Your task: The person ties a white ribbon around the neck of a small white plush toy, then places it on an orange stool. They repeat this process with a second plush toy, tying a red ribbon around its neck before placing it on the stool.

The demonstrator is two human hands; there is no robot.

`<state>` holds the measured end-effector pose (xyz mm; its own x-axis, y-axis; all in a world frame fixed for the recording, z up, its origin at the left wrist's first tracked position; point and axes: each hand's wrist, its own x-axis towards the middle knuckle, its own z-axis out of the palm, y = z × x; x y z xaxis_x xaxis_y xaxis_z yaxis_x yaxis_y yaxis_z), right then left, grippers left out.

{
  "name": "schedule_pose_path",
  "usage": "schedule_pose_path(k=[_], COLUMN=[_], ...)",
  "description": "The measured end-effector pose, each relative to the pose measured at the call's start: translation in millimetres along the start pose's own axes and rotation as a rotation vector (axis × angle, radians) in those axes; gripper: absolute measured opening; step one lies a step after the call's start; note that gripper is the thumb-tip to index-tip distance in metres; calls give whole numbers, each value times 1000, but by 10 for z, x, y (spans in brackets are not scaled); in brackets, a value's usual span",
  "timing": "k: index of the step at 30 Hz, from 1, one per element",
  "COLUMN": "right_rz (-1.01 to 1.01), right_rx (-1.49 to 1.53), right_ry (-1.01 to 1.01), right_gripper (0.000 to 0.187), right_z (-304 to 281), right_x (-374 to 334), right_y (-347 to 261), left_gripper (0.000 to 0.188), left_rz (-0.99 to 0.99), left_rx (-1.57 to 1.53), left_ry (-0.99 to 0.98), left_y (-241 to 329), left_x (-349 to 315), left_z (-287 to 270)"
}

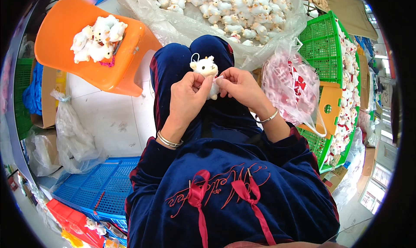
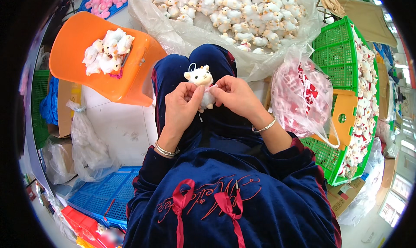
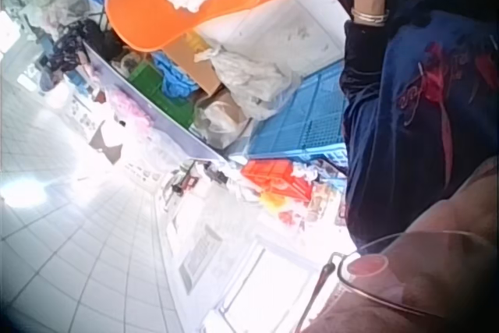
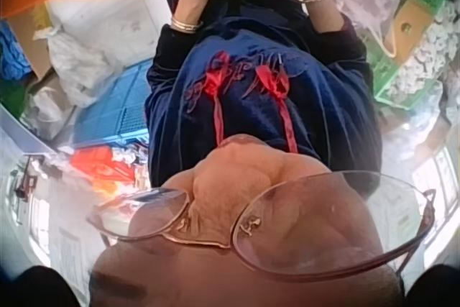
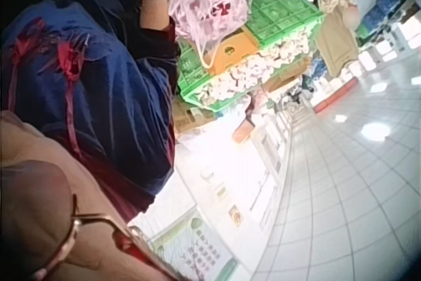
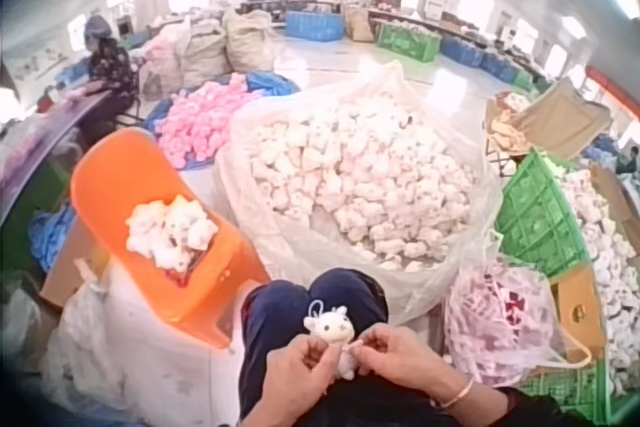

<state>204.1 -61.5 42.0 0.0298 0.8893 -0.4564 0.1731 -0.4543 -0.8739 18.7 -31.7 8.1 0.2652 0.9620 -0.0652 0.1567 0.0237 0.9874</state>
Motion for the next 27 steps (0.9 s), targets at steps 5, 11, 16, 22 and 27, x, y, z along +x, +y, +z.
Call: schedule_pose_path(k=[5,11,16,22,27], right_rz=[-167,-229,-213,-134,-158], right_rx=[-49,-115,93,144,258], right_ry=[84,104,107,18,-40], right_gripper=[25,21,23,27,29], right_z=[51,79,126,66,5], right_x=[49,61,113,120,97], right_y=[151,202,346,294,277], left_gripper=[16,14,16,17,18], left_rz=[68,93,-16,-108,-137], left_rx=[50,88,-113,-182,-324], left_ry=[-3,-12,-3,-29,-6], left_y=[-84,-195,-167,-145,-177], left_x=[-14,-82,-135,-121,-111], left_z=[24,15,54,-6,6])
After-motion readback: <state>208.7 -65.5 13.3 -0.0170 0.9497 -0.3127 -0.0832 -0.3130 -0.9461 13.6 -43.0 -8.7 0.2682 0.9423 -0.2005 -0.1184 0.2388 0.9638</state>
